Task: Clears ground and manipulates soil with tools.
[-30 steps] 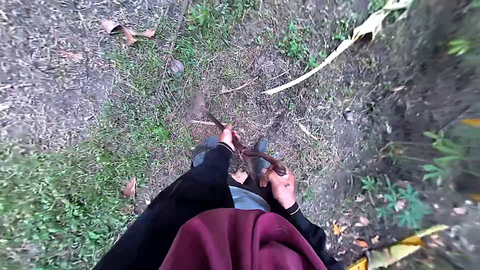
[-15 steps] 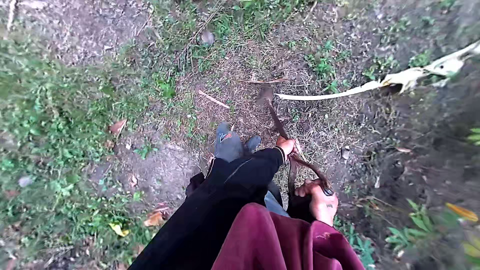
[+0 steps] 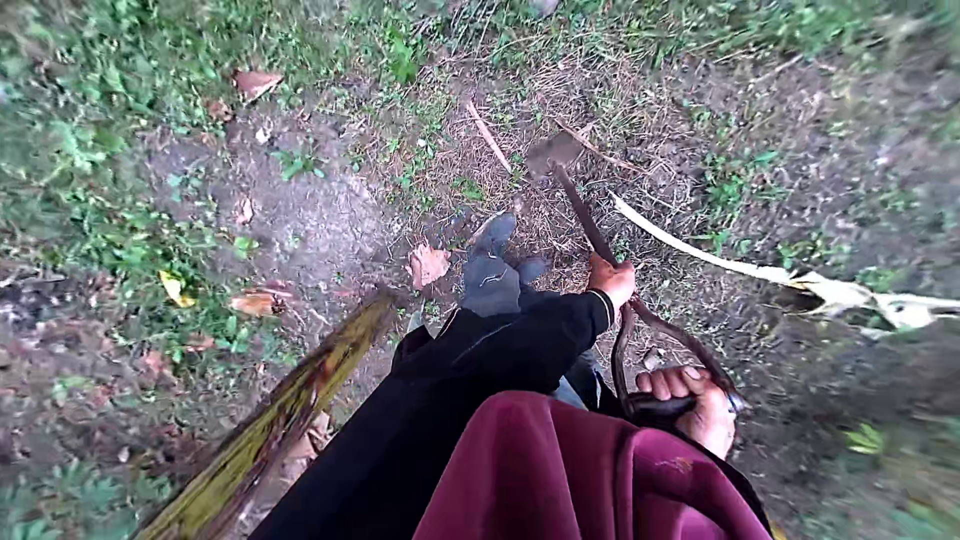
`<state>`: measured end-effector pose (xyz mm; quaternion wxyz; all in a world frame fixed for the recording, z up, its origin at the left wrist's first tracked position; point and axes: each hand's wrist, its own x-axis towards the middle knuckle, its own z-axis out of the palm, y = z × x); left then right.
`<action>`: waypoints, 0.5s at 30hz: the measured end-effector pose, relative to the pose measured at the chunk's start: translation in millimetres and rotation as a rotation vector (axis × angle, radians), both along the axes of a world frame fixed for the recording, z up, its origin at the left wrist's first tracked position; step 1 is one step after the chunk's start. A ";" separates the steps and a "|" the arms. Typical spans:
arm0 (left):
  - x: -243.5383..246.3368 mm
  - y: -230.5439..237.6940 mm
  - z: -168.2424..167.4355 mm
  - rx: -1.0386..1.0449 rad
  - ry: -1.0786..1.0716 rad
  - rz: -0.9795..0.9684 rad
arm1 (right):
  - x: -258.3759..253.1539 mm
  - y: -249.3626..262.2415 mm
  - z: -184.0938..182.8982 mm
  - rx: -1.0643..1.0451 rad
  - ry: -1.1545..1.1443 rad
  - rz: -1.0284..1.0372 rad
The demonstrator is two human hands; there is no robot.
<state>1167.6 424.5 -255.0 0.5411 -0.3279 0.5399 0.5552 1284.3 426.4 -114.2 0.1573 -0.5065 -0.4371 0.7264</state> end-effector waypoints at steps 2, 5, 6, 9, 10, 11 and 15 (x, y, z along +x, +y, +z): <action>-3.6 -5.6 -13.5 0.027 0.007 0.012 | -10.4 3.4 -20.2 -0.068 0.014 0.004; -6.1 -18.8 -17.8 0.105 -0.029 -0.124 | -12.5 17.0 -61.1 -0.264 0.011 -0.019; -4.0 -24.2 -17.9 0.139 -0.047 -0.184 | -9.8 23.8 -72.8 -0.336 -0.007 -0.036; 11.6 -34.1 -23.5 0.225 -0.033 -0.212 | 3.9 41.8 -90.4 -0.425 -0.046 -0.012; 23.5 -31.4 -26.7 0.243 -0.020 -0.192 | 13.8 49.3 -93.2 -0.428 -0.055 0.003; 41.0 -25.1 -30.8 0.261 -0.010 -0.172 | 25.8 57.4 -94.1 -0.422 -0.073 0.013; 72.1 -5.4 -44.0 0.227 0.035 -0.176 | 53.1 77.7 -114.5 -0.444 -0.060 0.018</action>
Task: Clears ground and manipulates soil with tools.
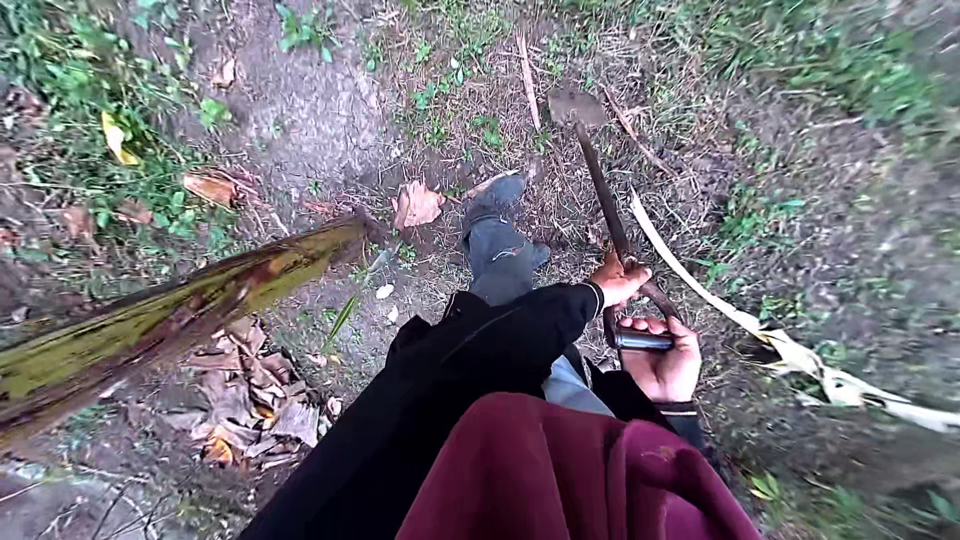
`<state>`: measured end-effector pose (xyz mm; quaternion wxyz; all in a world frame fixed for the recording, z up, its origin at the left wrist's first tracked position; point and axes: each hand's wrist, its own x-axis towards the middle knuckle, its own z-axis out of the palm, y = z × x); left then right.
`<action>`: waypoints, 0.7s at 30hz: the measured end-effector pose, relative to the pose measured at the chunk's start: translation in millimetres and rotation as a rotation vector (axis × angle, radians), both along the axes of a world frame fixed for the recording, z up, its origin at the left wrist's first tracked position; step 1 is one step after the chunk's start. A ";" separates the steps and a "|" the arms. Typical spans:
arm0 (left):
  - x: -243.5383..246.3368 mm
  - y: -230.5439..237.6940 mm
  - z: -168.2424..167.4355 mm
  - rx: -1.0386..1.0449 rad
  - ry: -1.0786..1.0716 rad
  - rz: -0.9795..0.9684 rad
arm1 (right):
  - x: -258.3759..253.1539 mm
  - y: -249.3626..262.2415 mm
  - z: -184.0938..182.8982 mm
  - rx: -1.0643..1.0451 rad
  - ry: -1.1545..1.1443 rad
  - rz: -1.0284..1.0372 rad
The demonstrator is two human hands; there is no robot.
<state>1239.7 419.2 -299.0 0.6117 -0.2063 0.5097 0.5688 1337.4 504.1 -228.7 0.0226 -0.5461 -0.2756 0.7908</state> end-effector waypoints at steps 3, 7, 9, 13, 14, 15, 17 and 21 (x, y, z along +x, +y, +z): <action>23.5 12.2 -12.4 -0.042 0.037 -0.012 | 14.2 5.0 -2.5 -0.018 -0.017 -0.020; 32.8 18.3 -14.1 -0.084 0.048 0.042 | 18.3 5.8 -3.4 -0.037 -0.051 -0.049; 35.9 18.5 -13.3 -0.108 0.042 0.029 | 23.7 8.1 -7.0 -0.066 -0.076 -0.058; 39.4 22.2 -27.1 -0.127 0.048 -0.008 | 32.2 10.7 -16.0 -0.098 -0.103 -0.114; 37.8 23.3 -30.3 -0.137 0.045 -0.015 | 31.2 10.9 -16.0 -0.105 -0.096 -0.136; 34.8 24.7 -32.9 -0.154 0.044 -0.028 | 28.8 11.3 -14.8 -0.123 -0.091 -0.163; 26.9 29.2 -35.8 -0.190 0.053 -0.078 | 22.1 13.4 -9.6 -0.165 -0.081 -0.206; 6.9 46.4 -14.4 -0.217 0.093 -0.131 | 3.3 26.9 8.5 -0.194 -0.025 -0.274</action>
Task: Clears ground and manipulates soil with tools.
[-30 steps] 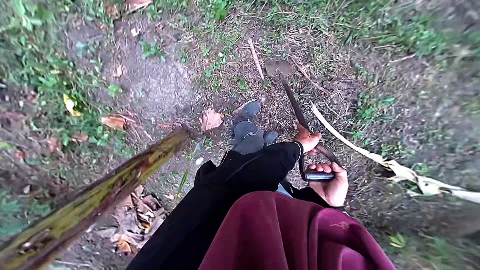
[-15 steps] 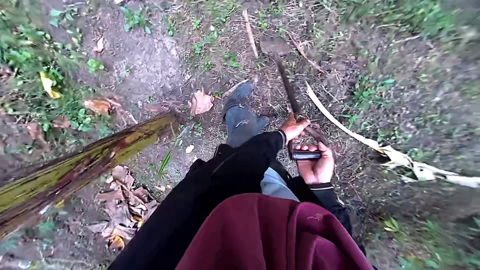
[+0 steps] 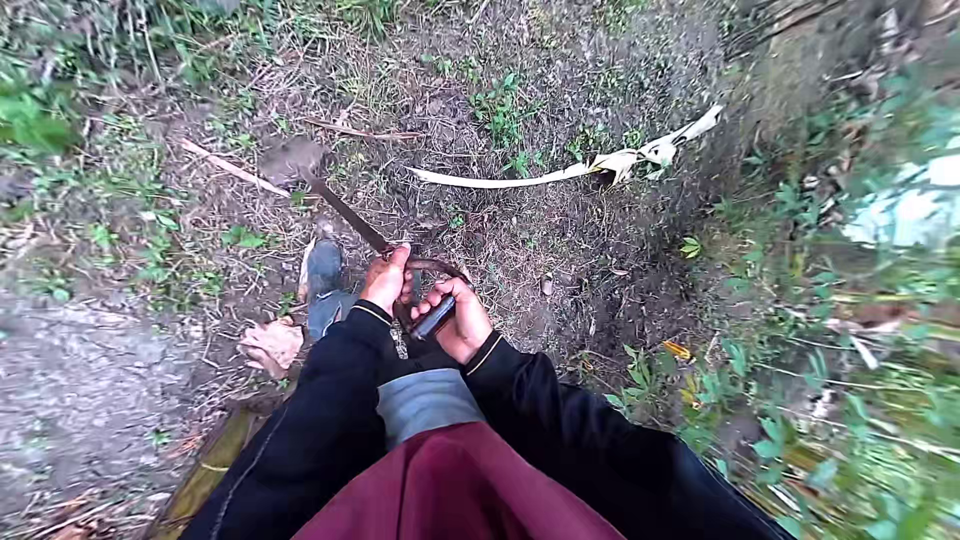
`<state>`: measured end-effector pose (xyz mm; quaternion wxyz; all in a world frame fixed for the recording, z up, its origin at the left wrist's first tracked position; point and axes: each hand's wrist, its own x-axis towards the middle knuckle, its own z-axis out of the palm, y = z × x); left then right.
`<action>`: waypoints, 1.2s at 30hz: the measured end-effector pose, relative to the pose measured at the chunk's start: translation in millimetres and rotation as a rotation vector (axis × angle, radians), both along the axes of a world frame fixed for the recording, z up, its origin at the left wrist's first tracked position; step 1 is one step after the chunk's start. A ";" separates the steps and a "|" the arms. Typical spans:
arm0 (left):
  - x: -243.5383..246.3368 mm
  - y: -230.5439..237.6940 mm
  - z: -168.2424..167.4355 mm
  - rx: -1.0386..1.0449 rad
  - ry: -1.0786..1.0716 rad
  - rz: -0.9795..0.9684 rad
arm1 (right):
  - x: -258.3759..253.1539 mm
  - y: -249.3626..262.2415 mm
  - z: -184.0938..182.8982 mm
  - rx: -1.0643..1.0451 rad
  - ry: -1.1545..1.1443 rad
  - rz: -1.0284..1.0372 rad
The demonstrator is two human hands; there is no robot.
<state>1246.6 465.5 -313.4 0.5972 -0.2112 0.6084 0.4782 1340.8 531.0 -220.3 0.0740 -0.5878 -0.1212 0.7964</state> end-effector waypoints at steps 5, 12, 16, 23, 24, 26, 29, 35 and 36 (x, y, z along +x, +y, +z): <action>-17.0 2.2 19.9 0.024 -0.013 -0.008 | -13.5 -4.5 13.0 0.068 0.049 0.006; -63.2 -5.9 39.1 0.025 -0.026 -0.175 | -48.7 -23.6 28.6 0.122 0.066 -0.018; -90.0 -18.2 43.1 0.020 -0.037 -0.253 | -73.6 -41.4 34.7 0.106 0.022 -0.072; -125.1 -27.8 59.3 0.010 -0.062 -0.302 | -107.9 -53.2 54.1 0.095 -0.005 -0.088; -127.8 -26.6 58.9 0.018 -0.071 -0.289 | -111.6 -51.3 54.7 0.090 -0.017 -0.095; -137.6 -19.1 57.2 0.028 -0.099 -0.265 | -120.8 -42.5 52.4 0.099 -0.021 -0.095; -142.0 -9.5 62.2 0.001 -0.151 -0.198 | -124.3 -27.4 51.2 0.132 0.053 -0.033; -137.0 -2.0 91.1 -0.038 -0.113 -0.101 | -128.9 -7.3 55.1 0.009 0.159 -0.060; -135.8 -1.8 93.6 -0.055 -0.106 -0.099 | -128.7 -6.8 56.3 -0.011 0.155 -0.064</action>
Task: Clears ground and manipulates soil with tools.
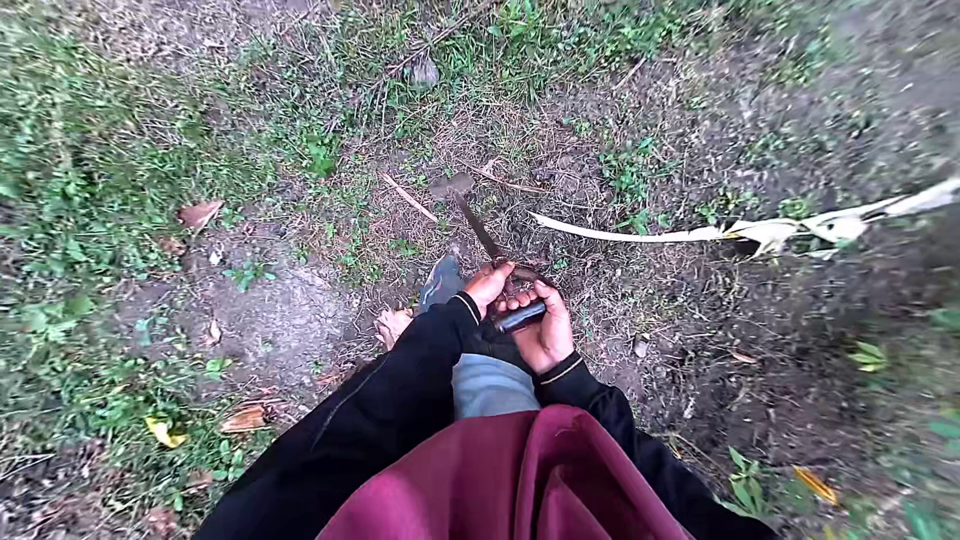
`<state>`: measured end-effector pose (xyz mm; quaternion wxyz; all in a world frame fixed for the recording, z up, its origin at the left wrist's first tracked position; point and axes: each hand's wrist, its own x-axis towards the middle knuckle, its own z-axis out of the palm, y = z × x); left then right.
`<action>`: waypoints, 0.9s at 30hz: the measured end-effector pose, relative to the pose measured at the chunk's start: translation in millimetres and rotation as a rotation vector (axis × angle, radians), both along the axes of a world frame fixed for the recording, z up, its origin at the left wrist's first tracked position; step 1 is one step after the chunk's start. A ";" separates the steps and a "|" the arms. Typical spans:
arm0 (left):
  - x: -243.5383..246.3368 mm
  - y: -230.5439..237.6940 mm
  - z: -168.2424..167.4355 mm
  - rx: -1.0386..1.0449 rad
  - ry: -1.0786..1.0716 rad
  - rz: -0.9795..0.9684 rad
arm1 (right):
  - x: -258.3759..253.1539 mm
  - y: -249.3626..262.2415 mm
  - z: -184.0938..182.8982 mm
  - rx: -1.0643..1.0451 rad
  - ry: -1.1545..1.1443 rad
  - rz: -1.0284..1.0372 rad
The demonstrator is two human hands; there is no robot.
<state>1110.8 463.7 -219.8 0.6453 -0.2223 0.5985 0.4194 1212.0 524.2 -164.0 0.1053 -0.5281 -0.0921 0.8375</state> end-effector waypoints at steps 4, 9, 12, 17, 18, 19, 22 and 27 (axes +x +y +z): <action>-5.7 8.2 3.7 -0.069 0.057 -0.094 | -7.9 5.7 3.1 -0.029 0.019 -0.021; -28.9 23.4 0.6 -0.076 0.156 -0.382 | -28.7 18.0 6.7 -0.021 0.031 -0.028; -49.0 30.8 -1.6 -0.064 0.172 -0.480 | -48.7 25.7 11.6 -0.019 0.015 -0.040; -92.4 51.7 7.0 -0.101 0.134 -0.525 | -92.1 39.1 13.7 -0.015 -0.047 -0.064; -100.3 54.5 8.4 -0.105 0.127 -0.535 | -99.9 41.2 13.0 -0.010 -0.053 -0.069; -106.3 56.7 8.6 -0.104 0.119 -0.545 | -105.5 42.9 11.9 -0.005 -0.057 -0.069; -130.0 70.7 -2.6 -0.084 0.122 -0.570 | -129.8 52.6 -2.0 0.046 -0.091 -0.079; -177.9 127.3 -37.5 -0.010 0.223 -0.537 | -183.7 115.4 -38.0 0.267 -0.087 0.008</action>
